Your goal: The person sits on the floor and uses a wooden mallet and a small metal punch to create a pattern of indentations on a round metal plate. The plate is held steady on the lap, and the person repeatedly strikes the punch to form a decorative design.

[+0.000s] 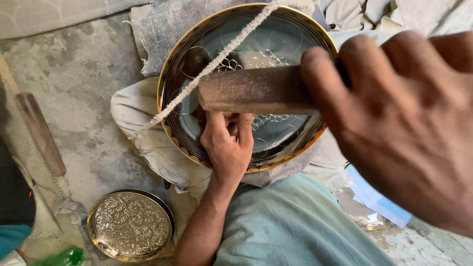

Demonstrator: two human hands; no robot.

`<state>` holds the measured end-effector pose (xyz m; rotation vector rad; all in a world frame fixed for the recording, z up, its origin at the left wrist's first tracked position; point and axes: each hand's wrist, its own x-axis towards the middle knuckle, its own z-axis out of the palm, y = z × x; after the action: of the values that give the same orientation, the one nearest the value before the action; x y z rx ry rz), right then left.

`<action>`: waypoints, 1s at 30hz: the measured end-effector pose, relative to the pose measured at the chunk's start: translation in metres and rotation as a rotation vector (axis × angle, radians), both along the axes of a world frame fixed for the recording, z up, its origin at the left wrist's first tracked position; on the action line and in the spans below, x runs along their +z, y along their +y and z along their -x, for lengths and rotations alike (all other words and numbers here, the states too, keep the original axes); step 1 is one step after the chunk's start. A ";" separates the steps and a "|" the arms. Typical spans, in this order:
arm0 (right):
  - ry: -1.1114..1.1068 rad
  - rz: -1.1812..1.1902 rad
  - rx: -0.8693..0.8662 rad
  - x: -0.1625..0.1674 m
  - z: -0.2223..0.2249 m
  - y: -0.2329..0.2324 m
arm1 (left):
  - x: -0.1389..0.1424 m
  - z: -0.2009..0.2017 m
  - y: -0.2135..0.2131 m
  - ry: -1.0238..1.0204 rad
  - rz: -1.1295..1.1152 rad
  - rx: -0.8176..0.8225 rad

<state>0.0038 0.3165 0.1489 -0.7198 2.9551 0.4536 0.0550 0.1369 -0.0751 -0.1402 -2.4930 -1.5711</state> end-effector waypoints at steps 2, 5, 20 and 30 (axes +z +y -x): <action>-0.012 0.141 -0.077 -0.004 -0.003 0.008 | 0.008 0.002 0.000 -0.060 -0.015 -0.017; -0.023 0.350 -0.234 -0.014 -0.004 0.022 | 0.018 0.015 -0.003 -0.062 0.048 -0.103; 0.095 0.651 -0.697 -0.132 -0.119 0.078 | 0.058 0.095 0.004 -0.029 0.266 -0.982; 0.185 0.984 -1.147 -0.202 -0.200 0.037 | 0.066 0.095 0.025 0.074 0.553 -1.191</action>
<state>0.2037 0.3531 -0.0530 1.0874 2.9410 -1.0600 -0.0400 0.1619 -0.0090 -1.9757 -2.7962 -0.9226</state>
